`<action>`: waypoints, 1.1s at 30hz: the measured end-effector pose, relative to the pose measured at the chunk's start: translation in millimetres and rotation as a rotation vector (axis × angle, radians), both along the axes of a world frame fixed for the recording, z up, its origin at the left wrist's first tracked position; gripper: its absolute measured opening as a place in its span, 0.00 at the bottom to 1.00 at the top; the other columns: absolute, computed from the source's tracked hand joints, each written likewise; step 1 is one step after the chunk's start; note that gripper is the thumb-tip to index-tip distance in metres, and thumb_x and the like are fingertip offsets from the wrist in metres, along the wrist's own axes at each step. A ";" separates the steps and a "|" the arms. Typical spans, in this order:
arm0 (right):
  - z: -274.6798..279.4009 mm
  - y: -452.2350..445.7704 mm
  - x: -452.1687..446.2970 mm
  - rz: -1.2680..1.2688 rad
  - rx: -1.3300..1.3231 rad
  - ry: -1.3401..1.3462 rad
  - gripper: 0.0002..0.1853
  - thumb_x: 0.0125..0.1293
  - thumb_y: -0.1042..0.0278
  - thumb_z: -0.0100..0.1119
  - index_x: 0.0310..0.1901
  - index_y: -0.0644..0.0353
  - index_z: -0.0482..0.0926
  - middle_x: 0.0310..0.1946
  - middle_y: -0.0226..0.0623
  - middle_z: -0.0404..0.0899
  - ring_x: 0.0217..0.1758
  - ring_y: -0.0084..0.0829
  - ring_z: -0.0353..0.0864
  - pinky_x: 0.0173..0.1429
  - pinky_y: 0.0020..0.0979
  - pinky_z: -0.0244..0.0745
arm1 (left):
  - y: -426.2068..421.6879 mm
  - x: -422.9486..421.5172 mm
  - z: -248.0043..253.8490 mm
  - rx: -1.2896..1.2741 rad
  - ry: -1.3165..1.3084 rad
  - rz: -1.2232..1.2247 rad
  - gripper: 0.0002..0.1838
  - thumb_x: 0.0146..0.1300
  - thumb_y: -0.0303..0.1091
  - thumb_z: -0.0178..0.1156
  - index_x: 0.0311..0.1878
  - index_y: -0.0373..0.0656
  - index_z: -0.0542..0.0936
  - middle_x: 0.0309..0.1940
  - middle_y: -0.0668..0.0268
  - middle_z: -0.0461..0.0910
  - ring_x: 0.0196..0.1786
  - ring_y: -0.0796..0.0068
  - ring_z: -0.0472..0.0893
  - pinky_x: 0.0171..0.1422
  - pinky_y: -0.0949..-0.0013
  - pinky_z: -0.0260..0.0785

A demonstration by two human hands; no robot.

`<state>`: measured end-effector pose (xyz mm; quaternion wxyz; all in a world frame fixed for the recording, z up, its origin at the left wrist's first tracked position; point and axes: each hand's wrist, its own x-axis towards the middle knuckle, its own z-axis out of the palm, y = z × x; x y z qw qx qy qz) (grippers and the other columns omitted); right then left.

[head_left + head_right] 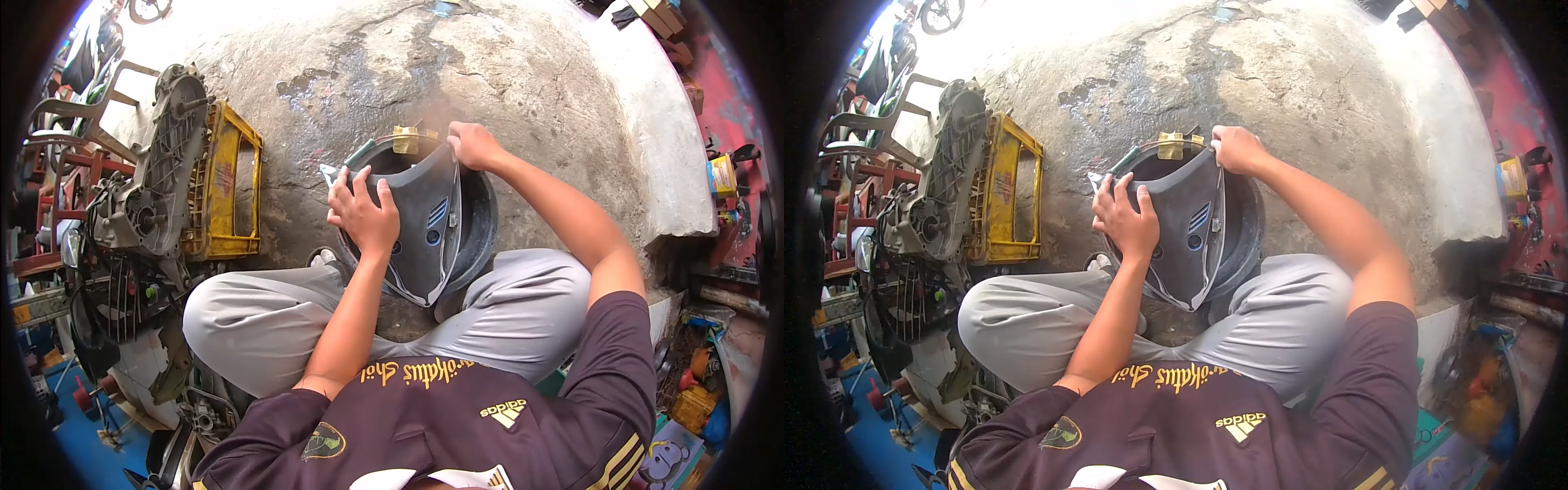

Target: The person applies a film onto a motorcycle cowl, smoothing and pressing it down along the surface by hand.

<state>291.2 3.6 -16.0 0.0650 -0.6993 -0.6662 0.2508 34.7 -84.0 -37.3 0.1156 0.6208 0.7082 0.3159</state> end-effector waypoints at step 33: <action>-23.0 -15.6 13.1 -0.022 0.111 -0.007 0.14 0.77 0.52 0.54 0.50 0.47 0.87 0.50 0.42 0.84 0.62 0.51 0.78 0.65 0.59 0.70 | -0.5 0.1 2.9 -0.006 -0.020 -0.002 0.21 0.72 0.48 0.62 0.66 0.56 0.83 0.76 0.60 0.70 0.79 0.52 0.63 0.78 0.39 0.49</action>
